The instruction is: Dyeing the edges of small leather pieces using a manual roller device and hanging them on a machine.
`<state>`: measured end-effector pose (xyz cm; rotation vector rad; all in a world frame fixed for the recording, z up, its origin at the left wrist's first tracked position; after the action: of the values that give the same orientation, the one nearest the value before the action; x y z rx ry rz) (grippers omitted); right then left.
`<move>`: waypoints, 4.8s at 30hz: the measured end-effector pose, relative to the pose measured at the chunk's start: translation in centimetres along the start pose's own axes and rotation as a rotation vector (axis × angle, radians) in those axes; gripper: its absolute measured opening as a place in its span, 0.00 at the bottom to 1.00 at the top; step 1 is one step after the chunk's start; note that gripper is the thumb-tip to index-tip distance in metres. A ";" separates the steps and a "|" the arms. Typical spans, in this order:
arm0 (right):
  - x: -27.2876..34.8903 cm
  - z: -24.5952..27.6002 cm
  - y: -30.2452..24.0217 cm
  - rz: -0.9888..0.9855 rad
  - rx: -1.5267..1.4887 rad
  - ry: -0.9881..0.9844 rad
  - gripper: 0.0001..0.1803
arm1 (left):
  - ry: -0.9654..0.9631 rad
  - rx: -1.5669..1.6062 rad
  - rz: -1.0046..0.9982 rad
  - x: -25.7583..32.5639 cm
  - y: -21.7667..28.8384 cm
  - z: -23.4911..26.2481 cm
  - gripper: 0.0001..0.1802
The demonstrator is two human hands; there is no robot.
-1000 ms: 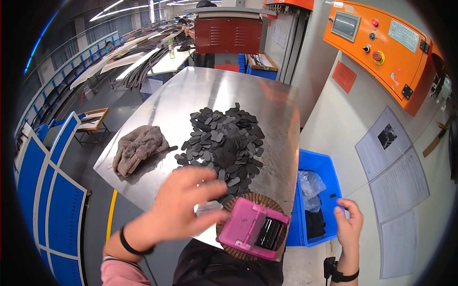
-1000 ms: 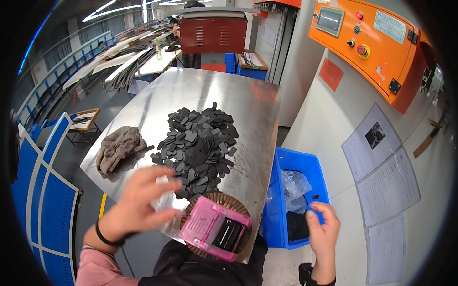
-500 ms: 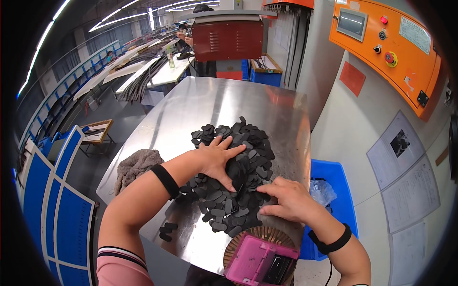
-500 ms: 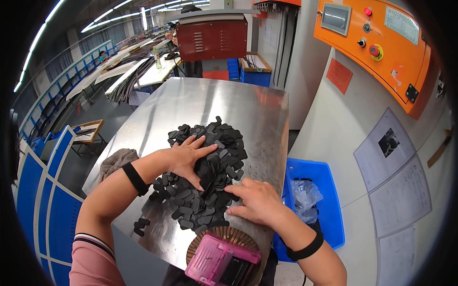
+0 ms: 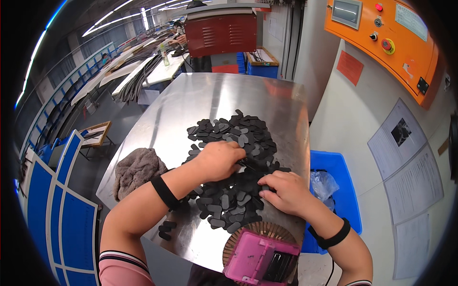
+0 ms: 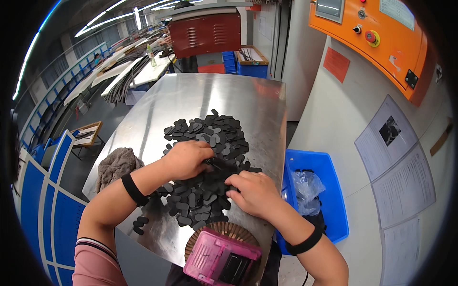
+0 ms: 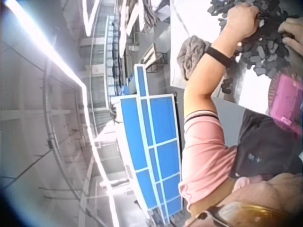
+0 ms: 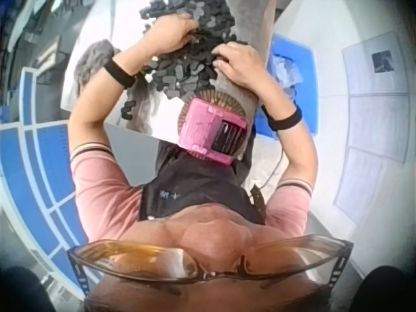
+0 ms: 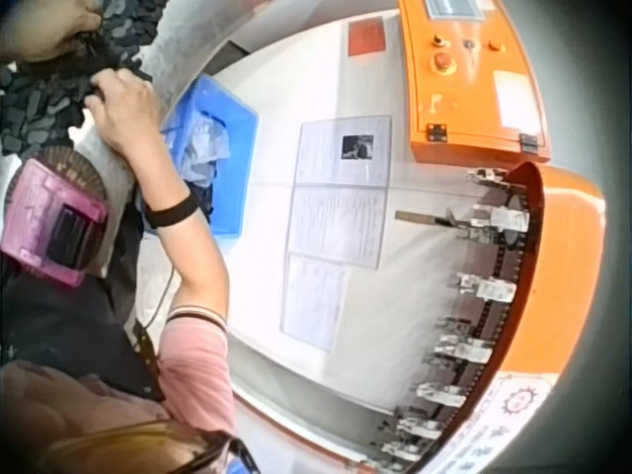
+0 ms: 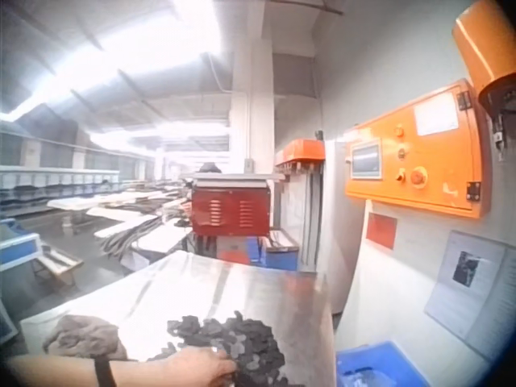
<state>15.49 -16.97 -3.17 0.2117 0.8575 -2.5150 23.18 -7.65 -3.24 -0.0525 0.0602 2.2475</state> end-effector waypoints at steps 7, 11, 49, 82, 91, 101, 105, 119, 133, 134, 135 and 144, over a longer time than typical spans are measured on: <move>0.1 1.2 1.3 -0.139 -0.173 0.010 0.12 | 0.111 0.127 0.069 0.4 -2.4 1.2 0.15; 0.2 2.8 3.2 -0.210 0.117 0.115 0.14 | 0.095 0.159 0.231 1.2 -3.5 2.4 0.19; 11.6 9.5 -11.6 0.177 -0.946 0.415 0.11 | 0.585 0.459 -0.548 12.8 18.5 13.5 0.19; 12.1 6.3 -11.0 0.119 -0.038 0.275 0.09 | 0.271 0.887 -0.409 10.6 15.4 8.4 0.15; 12.2 5.9 -11.1 0.164 0.046 0.267 0.09 | 0.300 0.692 -0.473 10.3 16.3 9.1 0.14; 11.0 7.9 -13.2 0.080 0.231 0.159 0.10 | 0.365 0.712 -0.456 10.3 17.3 9.8 0.13; 9.9 8.6 -15.2 -0.002 0.142 0.140 0.09 | 0.309 0.753 -0.436 11.0 17.2 10.0 0.09; 12.3 9.0 -15.0 0.431 -0.839 0.454 0.34 | 0.152 1.973 -0.372 12.8 17.3 8.1 0.10; 12.0 10.7 -13.8 0.358 -0.833 0.326 0.21 | 0.336 1.623 -0.587 12.5 16.8 10.7 0.14; 12.1 10.6 -13.6 0.357 -0.822 0.336 0.22 | 0.330 1.631 -0.585 12.8 16.7 10.6 0.14; 12.2 10.6 -13.4 0.355 -0.810 0.345 0.23 | 0.364 1.657 -0.472 12.9 15.9 10.0 0.22; 12.5 8.6 -12.8 0.371 -0.772 0.358 0.36 | 0.514 1.693 -0.087 13.4 14.5 8.2 0.28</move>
<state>-1.55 -18.11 6.92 0.5062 1.6781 -1.6794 3.37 -5.80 4.51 0.2698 2.0485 1.3984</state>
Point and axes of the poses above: each hand's wrist, its own x-axis away from the middle knuckle, its own z-axis out of the back of the hand, y = z × x, the point moved 10 cm from there along -x, towards the middle knuckle, and after that the axes turned 4 degrees about -x, right-handed, at the moved point
